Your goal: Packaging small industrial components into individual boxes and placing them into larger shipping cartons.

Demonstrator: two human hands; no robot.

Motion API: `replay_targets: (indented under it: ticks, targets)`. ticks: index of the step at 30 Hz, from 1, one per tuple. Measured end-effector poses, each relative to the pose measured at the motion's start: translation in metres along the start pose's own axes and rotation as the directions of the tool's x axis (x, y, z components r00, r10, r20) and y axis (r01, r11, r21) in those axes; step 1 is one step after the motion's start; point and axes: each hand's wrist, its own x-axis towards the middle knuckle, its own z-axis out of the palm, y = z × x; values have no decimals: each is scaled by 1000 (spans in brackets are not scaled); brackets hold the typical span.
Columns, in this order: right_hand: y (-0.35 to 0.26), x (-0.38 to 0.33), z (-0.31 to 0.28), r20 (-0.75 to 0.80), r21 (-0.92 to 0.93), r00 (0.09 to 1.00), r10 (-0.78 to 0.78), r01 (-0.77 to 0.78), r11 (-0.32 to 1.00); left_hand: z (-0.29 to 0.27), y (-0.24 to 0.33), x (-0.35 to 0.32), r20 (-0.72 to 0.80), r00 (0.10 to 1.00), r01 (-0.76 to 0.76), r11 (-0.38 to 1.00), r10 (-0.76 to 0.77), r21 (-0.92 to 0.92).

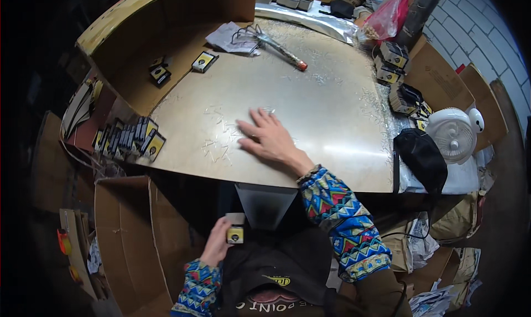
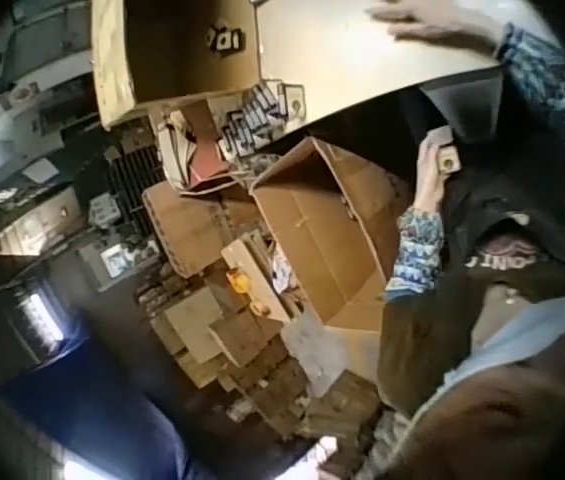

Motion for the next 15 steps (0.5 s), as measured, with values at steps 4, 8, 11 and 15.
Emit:
replay_targets:
  ticks: [4,8,11,15]
  targets:
    - [-45,-11,30,-111,5,986,-127,128,992,13,-35,16,172,984,9,963,-57,270]
    - [-81,-55,32,-153,-54,988,30,-38,998,36,-35,6,201,969,147,989,-142,-11]
    - [-104,-84,17,-102,-79,992,75,-83,993,31,-45,5,218,971,133,978,-96,-161]
    - [-116,-112,-18,95,-68,995,35,-28,997,39,-36,-3,238,967,139,972,-92,-190]
